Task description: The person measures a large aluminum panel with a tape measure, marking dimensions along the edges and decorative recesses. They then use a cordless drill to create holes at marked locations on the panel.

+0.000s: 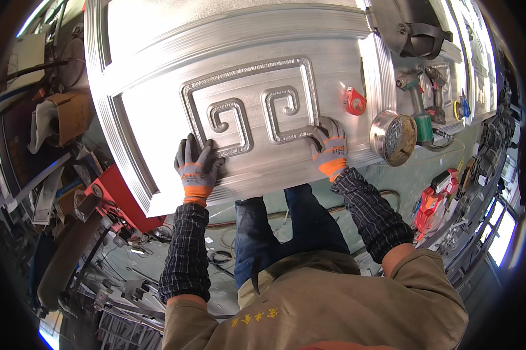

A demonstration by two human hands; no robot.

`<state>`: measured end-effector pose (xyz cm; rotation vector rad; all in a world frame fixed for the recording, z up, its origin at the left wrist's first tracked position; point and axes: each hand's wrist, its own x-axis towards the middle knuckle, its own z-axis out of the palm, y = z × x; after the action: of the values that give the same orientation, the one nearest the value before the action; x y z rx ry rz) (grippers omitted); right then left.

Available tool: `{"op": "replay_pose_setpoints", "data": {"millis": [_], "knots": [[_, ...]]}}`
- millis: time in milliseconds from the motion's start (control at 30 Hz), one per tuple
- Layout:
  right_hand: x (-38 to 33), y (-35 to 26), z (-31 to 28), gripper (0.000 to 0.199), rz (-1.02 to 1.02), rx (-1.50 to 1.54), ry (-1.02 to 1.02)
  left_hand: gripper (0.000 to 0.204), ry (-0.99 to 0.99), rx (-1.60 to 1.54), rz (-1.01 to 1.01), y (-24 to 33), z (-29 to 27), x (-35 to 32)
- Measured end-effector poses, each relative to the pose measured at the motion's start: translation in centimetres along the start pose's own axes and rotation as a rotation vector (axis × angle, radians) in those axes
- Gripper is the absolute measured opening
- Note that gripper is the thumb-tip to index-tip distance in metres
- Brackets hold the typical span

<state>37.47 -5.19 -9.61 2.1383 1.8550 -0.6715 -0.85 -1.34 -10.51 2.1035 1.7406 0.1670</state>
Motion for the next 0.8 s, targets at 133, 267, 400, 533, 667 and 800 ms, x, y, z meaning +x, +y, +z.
{"op": "replay_pose_setpoints", "data": {"millis": [133,267,400,533,667,800], "knots": [[-0.2,0.1,0.1,0.039,-0.095,0.084,0.224,0.065,-0.023,-0.018,-0.02,0.4,-0.2,0.2],[-0.2,-0.6,-0.8,0.033,-0.105,0.095,0.255,0.063,-0.024,-0.03,-0.025,-0.1,-0.2,-0.2],[-0.3,-0.7,-1.2,0.033,-0.098,0.061,0.258,0.057,-0.012,-0.02,-0.005,-0.1,0.0,0.0],[-0.4,-0.9,-1.5,0.033,-0.086,0.087,0.257,0.059,0.004,0.007,0.025,-0.3,0.3,0.0],[-0.3,-0.2,-1.8,0.043,-0.115,0.146,0.24,0.065,0.024,-0.035,0.048,-0.4,0.4,0.0],[0.9,2.0,-3.7,0.061,-0.072,0.063,0.514,0.084,0.093,-0.167,0.031,0.6,-0.9,-0.3]]}}
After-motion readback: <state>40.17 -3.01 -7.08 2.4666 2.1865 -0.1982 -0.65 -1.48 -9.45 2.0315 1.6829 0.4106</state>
